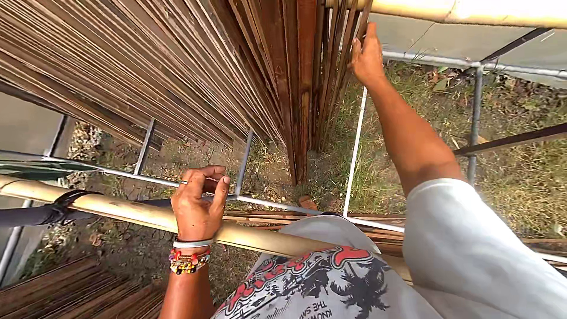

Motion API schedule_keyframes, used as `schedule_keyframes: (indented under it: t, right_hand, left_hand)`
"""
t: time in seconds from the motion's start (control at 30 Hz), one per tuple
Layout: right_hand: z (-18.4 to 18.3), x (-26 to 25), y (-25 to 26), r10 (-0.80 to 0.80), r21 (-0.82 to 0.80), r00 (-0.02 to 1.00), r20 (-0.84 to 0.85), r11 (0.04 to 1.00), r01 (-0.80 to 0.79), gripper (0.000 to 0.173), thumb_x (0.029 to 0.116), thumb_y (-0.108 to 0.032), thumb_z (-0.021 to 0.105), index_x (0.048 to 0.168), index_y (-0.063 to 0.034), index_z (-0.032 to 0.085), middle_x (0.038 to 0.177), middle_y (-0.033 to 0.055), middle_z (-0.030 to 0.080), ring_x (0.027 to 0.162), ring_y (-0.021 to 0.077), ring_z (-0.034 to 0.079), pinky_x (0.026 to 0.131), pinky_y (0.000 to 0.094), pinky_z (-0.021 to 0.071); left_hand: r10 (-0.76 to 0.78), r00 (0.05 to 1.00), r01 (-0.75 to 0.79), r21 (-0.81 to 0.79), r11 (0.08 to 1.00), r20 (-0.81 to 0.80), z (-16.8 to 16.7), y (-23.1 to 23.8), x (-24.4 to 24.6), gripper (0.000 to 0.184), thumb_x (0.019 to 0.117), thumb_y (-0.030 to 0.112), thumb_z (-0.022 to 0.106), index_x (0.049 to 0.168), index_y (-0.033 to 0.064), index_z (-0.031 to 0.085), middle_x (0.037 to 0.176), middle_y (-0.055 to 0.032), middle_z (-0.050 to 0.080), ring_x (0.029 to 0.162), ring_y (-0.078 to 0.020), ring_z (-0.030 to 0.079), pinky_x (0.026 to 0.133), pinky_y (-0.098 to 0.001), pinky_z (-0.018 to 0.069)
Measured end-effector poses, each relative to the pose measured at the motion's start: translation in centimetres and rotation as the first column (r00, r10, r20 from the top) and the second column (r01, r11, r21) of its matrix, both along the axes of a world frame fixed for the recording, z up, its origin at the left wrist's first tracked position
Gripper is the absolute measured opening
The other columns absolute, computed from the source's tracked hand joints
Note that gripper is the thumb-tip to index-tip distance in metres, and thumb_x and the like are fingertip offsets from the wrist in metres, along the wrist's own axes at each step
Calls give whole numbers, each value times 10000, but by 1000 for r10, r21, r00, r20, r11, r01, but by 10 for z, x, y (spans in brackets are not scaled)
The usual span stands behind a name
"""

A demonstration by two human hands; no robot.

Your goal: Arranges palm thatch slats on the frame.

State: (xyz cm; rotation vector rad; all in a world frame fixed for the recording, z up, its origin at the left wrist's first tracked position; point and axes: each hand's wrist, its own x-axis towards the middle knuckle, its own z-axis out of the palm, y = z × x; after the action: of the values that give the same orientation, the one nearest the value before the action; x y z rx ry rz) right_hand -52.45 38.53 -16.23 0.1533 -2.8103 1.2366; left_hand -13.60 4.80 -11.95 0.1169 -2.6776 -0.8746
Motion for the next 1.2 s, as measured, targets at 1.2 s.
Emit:
schedule_keyframes:
  t: [1.2]
  right_hand:
    - [50, 51, 57, 121, 230, 976, 182, 960, -162, 746, 964, -348, 684, 1551, -1, 381, 1426, 326, 517, 1298, 471, 543, 1084, 641, 424]
  left_hand:
    - [-106, 990, 111, 46, 993, -88, -3, -4, 6, 343, 1021, 319, 611, 1197, 38, 696, 1046, -92, 698, 774, -69, 658, 695, -223, 564]
